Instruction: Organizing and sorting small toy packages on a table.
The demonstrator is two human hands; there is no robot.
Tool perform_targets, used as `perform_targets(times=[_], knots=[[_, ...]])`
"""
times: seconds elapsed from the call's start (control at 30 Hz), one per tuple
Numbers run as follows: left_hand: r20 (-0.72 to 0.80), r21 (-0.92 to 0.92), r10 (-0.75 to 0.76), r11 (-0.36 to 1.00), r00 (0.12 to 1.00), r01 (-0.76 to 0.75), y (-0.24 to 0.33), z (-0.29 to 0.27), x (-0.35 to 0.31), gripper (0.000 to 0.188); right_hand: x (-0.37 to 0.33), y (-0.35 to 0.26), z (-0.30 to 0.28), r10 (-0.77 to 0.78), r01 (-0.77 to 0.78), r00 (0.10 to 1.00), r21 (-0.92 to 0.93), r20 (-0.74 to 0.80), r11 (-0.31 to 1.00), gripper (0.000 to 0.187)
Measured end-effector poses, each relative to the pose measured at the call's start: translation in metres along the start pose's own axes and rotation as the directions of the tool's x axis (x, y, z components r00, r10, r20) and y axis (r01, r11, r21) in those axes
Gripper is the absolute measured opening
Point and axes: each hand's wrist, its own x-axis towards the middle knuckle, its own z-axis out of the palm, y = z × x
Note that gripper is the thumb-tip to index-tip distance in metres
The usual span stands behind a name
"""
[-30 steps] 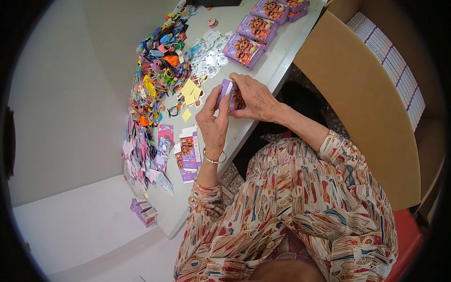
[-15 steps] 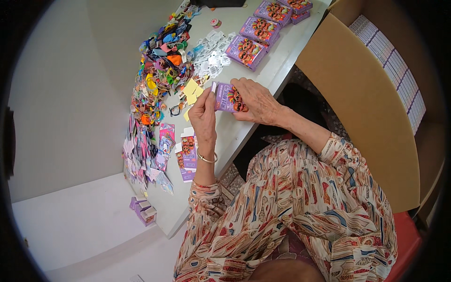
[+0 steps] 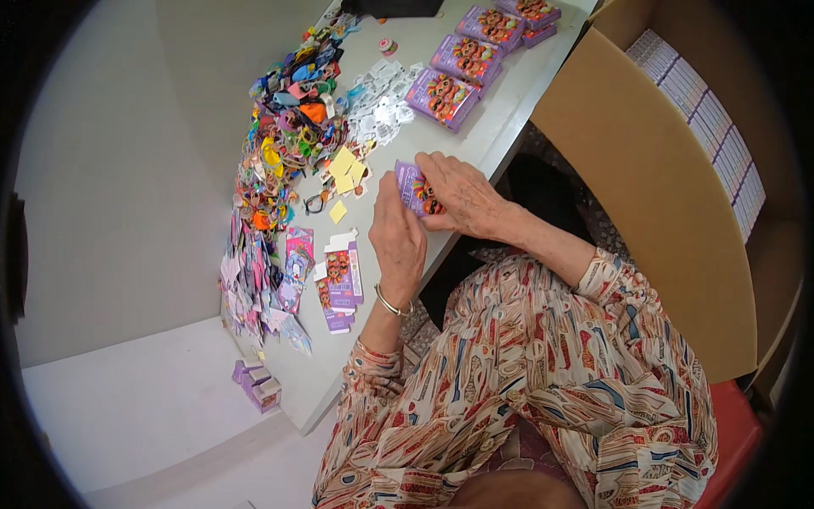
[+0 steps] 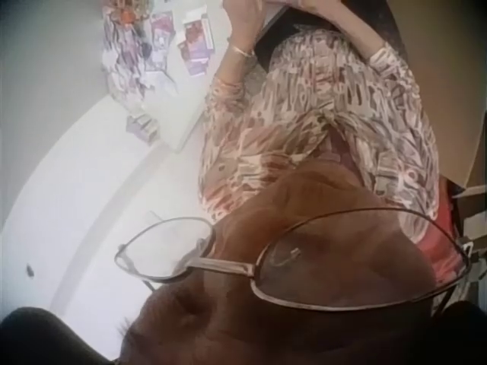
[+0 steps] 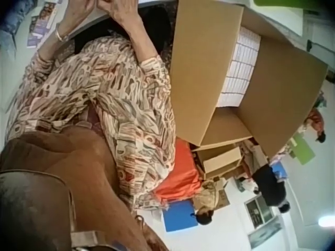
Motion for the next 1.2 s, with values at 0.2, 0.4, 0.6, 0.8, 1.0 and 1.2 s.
perform_targets(times=[0.2,0.4,0.6,0.8,1.0,1.2], knots=[[0.041,-0.446,-0.322,0.841,0.946,0.306,-0.001,0.0,0.0,0.037,0.0,-0.001,0.002,-0.041,0.041,0.994,-0.008,-0.101,0.999,0.081],[-0.07,-0.209,-0.338,0.925,0.938,0.318,0.008,0.011,-0.013,0.04,-0.001,0.001,0.01,-0.06,0.058,0.996,-0.037,-0.071,0.998,0.079],[-0.014,-0.331,-0.349,0.886,0.937,0.325,-0.011,-0.005,-0.004,0.045,0.012,-0.003,0.001,0.108,-0.125,0.989,-0.176,-0.102,0.976,0.084],[-0.145,0.244,-0.239,0.932,0.96,0.269,-0.07,-0.064,-0.052,0.049,0.015,0.0,0.006,-0.176,0.08,0.96,-0.388,-0.218,0.918,0.088],[-0.009,0.508,-0.459,0.763,0.888,0.399,-0.1,-0.095,-0.105,0.074,-0.003,-0.017,0.026,-0.168,0.143,0.983,-0.281,-0.068,0.949,0.071],[-0.034,0.389,-0.597,0.731,0.801,0.561,-0.105,-0.088,-0.106,0.081,-0.013,-0.036,0.046,-0.246,0.247,0.969,-0.03,0.03,0.969,0.048]])
